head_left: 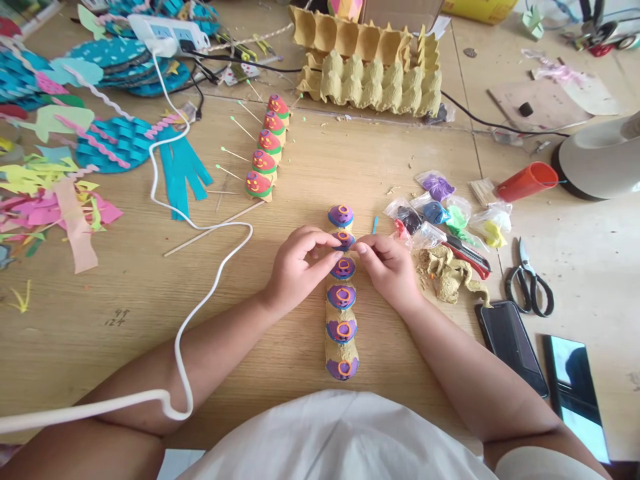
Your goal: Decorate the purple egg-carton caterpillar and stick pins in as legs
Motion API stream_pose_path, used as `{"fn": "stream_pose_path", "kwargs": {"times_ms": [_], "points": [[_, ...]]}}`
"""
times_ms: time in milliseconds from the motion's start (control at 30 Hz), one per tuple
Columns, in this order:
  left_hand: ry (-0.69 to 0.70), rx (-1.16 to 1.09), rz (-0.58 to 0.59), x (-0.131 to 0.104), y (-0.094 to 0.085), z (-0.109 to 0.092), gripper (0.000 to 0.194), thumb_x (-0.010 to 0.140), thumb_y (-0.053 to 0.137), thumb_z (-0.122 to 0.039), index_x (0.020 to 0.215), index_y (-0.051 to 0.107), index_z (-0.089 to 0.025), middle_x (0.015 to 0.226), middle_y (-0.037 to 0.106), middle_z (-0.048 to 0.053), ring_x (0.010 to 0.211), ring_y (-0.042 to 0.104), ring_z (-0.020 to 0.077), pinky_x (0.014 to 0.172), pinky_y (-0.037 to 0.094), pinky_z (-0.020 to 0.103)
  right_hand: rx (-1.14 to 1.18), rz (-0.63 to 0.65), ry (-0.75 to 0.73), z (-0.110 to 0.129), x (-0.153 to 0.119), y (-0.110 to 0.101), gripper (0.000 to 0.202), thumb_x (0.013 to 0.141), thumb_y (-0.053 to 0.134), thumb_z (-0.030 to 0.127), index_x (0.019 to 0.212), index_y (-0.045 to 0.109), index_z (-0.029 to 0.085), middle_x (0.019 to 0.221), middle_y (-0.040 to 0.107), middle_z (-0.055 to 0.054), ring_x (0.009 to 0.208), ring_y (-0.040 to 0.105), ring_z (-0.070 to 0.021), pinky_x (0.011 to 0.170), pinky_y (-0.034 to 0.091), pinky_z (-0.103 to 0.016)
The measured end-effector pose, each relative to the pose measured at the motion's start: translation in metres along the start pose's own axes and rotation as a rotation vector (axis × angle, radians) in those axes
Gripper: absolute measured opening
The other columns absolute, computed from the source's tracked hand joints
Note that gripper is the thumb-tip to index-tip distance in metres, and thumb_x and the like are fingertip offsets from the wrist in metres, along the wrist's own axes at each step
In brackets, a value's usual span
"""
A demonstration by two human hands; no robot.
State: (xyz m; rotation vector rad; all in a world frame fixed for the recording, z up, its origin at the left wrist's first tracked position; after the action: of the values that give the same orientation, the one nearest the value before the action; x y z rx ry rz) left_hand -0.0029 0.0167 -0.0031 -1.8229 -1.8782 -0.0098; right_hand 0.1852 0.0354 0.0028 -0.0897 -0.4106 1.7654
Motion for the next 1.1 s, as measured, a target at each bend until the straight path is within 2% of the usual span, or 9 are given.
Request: {"fn": "stream_pose_path", "kwargs": {"times_ms": [133, 367, 667, 933, 1100], "points": [[0.148, 0.061, 0.018, 0.0, -0.004, -0.004, 0.011, 0.089, 0.076, -0.025, 0.1, 0.073, -0.025, 0.096, 0.072, 0.004, 0.089, 0.065, 0.0172, 0.077, 0.053, 0.032, 0.115, 0.07, -0.008, 0.005, -0.002, 0.001, 0.043, 0.094, 0.064, 0.061, 0.085, 0.073, 0.02, 0.075, 0.073, -0.003, 0.067, 0.063, -0.0146, 0.063, 0.052, -0.027], [0.186, 0.113, 0.018, -0.002, -0.005, -0.008, 0.007, 0.091, 0.075, -0.032, 0.096, 0.077, -0.027, 0.092, 0.072, 0.004, 0.088, 0.067, 0.0175, 0.085, 0.056, 0.035, 0.124, 0.134, -0.062, 0.009, -0.002, 0.0, 0.041, 0.093, 0.068, 0.059, 0.084, 0.078, 0.02, 0.079, 0.077, -0.006, 0.07, 0.069, -0.0159, 0.068, 0.056, -0.029], [0.253, 0.116, 0.0, 0.0, -0.005, -0.006, 0.006, 0.091, 0.074, -0.025, 0.095, 0.078, -0.028, 0.089, 0.071, 0.002, 0.087, 0.067, 0.0159, 0.084, 0.054, 0.034, 0.089, 0.149, -0.111, 0.011, -0.002, 0.001, 0.035, 0.096, 0.066, 0.053, 0.089, 0.083, 0.022, 0.081, 0.078, -0.006, 0.071, 0.07, -0.0159, 0.068, 0.055, -0.028], [0.13, 0.056, -0.022, -0.001, -0.006, -0.005, 0.008, 0.092, 0.071, -0.023, 0.095, 0.078, -0.026, 0.092, 0.071, 0.003, 0.087, 0.066, 0.0163, 0.083, 0.055, 0.033, 0.124, 0.144, -0.05, 0.006, -0.002, 0.003, 0.033, 0.096, 0.067, 0.052, 0.099, 0.082, 0.023, 0.094, 0.082, -0.007, 0.081, 0.075, -0.0184, 0.073, 0.059, -0.03], [0.158, 0.059, -0.021, -0.001, -0.005, -0.005, 0.009, 0.091, 0.072, -0.02, 0.096, 0.077, -0.025, 0.091, 0.071, 0.002, 0.087, 0.066, 0.0154, 0.083, 0.055, 0.032, 0.246, 0.114, 0.041, 0.001, -0.003, 0.004, 0.034, 0.089, 0.073, 0.054, 0.094, 0.079, 0.021, 0.088, 0.081, -0.006, 0.075, 0.074, -0.0166, 0.067, 0.059, -0.028]]}}
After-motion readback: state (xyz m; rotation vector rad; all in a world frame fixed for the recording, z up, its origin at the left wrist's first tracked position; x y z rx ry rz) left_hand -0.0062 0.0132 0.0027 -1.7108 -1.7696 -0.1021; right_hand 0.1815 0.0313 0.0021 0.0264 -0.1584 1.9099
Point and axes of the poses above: each hand's wrist, its own x-axis towards the middle knuckle, its own y-axis out of the palm, z = x × y, the point moved 1 cm from there along x, towards the middle knuckle
